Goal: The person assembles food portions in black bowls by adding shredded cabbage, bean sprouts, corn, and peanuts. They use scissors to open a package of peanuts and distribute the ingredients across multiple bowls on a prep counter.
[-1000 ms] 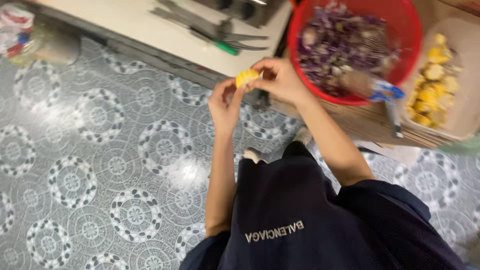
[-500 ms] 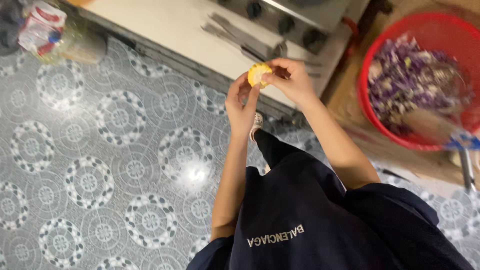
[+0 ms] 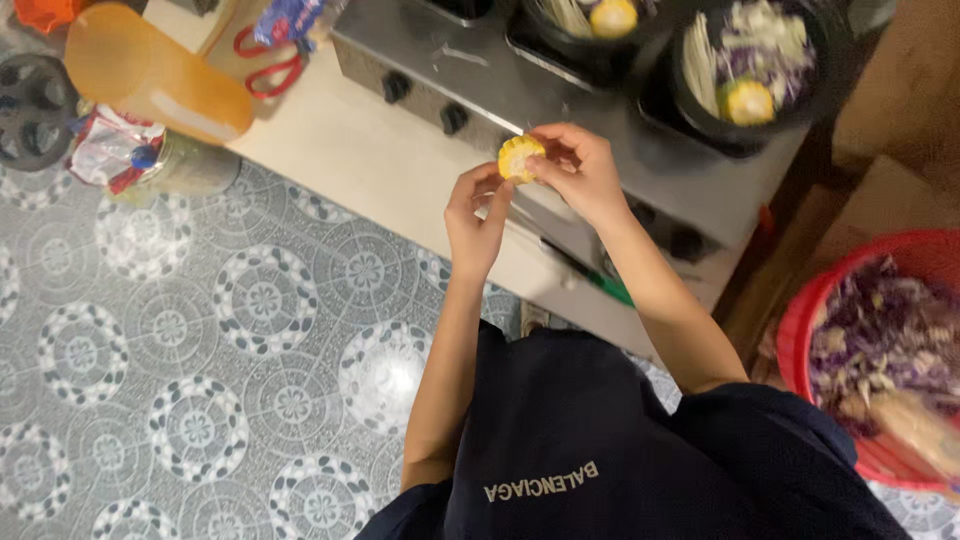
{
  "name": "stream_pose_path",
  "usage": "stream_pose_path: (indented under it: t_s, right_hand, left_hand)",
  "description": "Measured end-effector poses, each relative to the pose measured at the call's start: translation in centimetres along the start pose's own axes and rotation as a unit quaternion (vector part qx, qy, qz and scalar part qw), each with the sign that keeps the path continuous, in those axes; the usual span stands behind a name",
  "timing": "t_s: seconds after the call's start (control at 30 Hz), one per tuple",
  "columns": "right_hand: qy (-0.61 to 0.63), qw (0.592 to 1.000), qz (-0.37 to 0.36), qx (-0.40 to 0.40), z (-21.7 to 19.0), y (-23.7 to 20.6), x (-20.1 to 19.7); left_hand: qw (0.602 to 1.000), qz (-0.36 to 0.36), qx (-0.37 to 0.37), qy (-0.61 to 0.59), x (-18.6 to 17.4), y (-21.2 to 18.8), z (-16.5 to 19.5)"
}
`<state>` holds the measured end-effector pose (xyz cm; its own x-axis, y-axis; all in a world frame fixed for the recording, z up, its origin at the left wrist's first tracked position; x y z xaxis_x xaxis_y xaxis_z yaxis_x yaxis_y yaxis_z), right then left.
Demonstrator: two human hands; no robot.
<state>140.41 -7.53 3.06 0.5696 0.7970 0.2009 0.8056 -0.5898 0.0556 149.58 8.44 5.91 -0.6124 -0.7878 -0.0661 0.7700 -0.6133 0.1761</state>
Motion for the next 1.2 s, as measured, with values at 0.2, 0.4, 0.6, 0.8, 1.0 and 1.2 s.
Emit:
stream_pose_path:
  t_s: [0.2,0.4,0.6,0.8,1.0,1.2]
  right_hand:
    - [-0.067,0.987,0.114,-0.09,-0.6,15.5,0.6]
    - [-0.381,0.893,0.116,-0.208,-2.7,33.2,6.7]
    - [-0.579,0.795,0.032,-0.177,-1.4,46.5,15.3]
    - [-0.757,0.641,-0.12,0.03,4.1,48.4,15.3]
    - [-0.728,0.667,-0.154,-0.024,5.0,48.8,16.5]
    - [-0.684,0.728,-0.045,-0.014,4.3,47.6,15.8]
  left_hand:
    - [0.998,-0.028,0.011,0.06,-5.9,14.6,-4.6]
    - [0.984,-0.069,0.126,0.104,-13.2,28.6,-5.4]
    - [0.943,-0.109,0.264,0.172,-17.2,39.9,-3.3]
    - [0.93,-0.188,0.279,0.147,-16.2,40.1,-5.6]
    - [0.936,-0.198,0.257,0.137,-16.1,40.4,-7.4]
    - [0.939,-0.222,0.237,0.112,-16.0,38.6,-7.9]
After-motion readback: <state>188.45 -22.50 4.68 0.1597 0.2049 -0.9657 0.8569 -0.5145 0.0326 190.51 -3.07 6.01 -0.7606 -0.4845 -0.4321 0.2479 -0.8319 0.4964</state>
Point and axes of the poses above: each hand's wrist, its own y-axis towards the middle knuckle, its own x-axis out of the palm, z = x × y, the point moved 8 cm from there along y, towards the middle knuckle, and after that the axes turned 1 degree about y, right-handed, at the moved point
